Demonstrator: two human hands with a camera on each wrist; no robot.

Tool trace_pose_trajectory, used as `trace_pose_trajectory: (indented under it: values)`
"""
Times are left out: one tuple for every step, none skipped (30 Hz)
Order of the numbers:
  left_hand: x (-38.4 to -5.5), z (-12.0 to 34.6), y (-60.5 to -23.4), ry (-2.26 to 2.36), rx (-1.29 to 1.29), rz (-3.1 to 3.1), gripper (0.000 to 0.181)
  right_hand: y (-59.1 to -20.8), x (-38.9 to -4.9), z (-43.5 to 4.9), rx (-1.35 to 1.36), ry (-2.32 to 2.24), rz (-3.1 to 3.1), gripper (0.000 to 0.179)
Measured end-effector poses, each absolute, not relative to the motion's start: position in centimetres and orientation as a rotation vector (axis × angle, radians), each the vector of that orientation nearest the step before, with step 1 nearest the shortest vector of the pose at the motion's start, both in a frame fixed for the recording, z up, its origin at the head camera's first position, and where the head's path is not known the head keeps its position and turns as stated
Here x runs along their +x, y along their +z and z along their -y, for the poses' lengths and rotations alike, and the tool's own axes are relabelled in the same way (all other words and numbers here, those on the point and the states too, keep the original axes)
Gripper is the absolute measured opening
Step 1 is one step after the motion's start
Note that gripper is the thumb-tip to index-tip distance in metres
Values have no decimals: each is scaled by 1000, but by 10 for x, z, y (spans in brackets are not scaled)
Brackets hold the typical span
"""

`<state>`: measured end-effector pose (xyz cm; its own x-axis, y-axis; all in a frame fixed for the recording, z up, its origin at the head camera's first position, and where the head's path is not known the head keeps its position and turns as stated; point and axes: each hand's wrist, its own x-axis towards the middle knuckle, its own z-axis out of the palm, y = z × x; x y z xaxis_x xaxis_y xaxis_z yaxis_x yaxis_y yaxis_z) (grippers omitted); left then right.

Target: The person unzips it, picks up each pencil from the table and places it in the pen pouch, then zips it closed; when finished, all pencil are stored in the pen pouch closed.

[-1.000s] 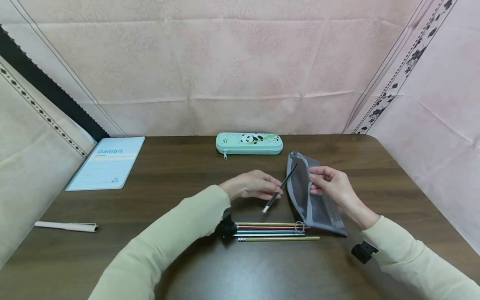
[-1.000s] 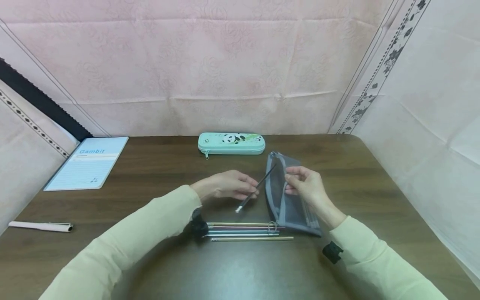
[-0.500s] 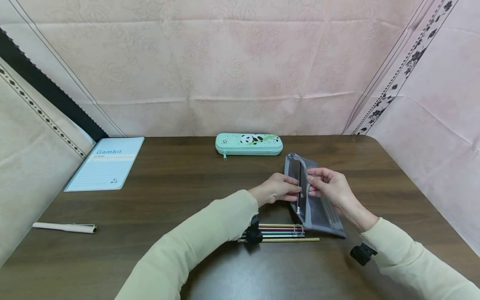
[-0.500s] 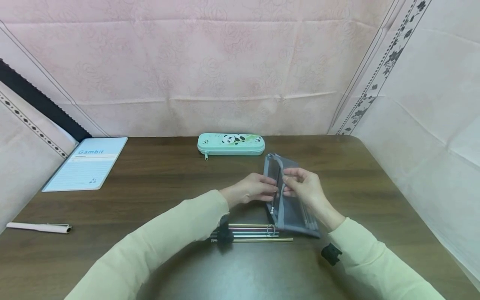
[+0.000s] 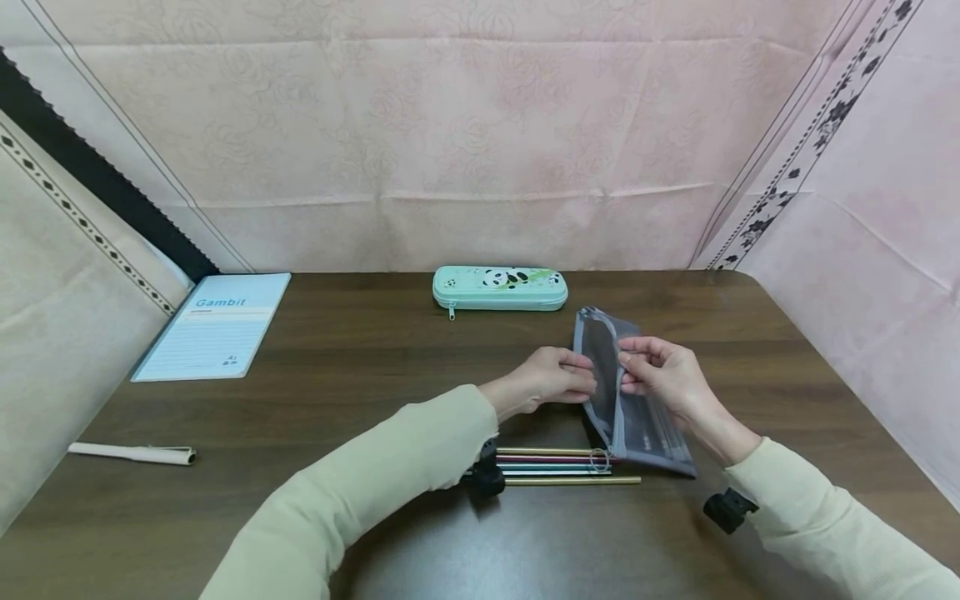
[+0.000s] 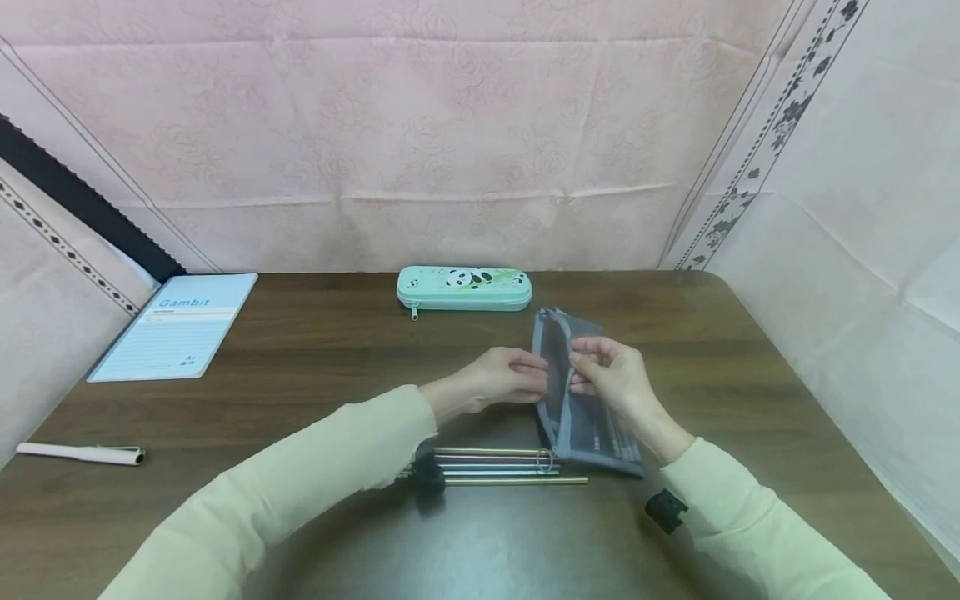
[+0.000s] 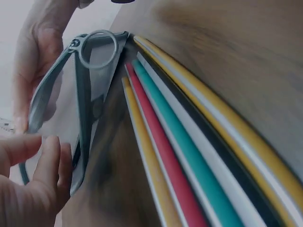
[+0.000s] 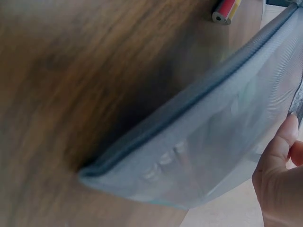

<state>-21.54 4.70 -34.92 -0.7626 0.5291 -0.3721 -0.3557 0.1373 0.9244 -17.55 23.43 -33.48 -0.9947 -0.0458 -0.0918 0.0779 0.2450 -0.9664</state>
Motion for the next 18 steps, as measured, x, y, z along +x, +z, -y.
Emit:
trace_pose_trajectory:
  values:
    - [-215,-41,-349,1677,200,-1753,36,-335,-175,-235,33,-1873,-2398,42]
    - [-215,-35,-349,1644,229,-1753,35,-335,-176,-235,32,-1879,-2395,42]
    - [-216,-28,-350,1598,263,-1764,34,-336,-176,-236,31,-1885,-2393,42]
    - [-216,-21,-350,1549,294,-1775,33,-335,-176,-236,31,-1895,-2388,42]
    - [-216,-14,-351,1497,325,-1788,32,-335,-176,-236,32,-1900,-2386,42]
    - [-216,-7,-351,1451,346,-1797,31,-335,-176,-237,30,-1907,-2384,41]
    - [-216,0,-353,1402,372,-1812,30,-335,-176,-237,31,-1914,-2382,41]
    - [-216,7,-354,1354,393,-1820,30,-334,-176,-238,31,-1919,-2378,41]
    - [-216,13,-355,1308,418,-1834,29,-334,-176,-238,32,-1920,-2379,42]
    - [-215,18,-356,1275,438,-1834,28,-334,-176,-238,29,-1921,-2377,42]
    - [-214,23,-357,1245,459,-1835,27,-334,-176,-239,31,-1912,-2385,42]
    - [-213,27,-358,1223,475,-1831,27,-334,-176,-239,32,-1909,-2386,43]
    - [-211,31,-359,1204,497,-1831,26,-334,-176,-239,34,-1904,-2387,43]
    - [-210,34,-359,1187,518,-1834,26,-334,-176,-239,35,-1899,-2388,43]
    - [-209,36,-360,1174,538,-1843,25,-334,-176,-239,35,-1895,-2390,43]
    - [-207,38,-360,1164,557,-1851,24,-334,-176,-239,36,-1894,-2389,43]
    - [-206,39,-360,1154,575,-1864,24,-334,-176,-239,40,-1893,-2387,43]
    - [-205,40,-360,1145,591,-1880,23,-335,-176,-239,40,-1893,-2386,43]
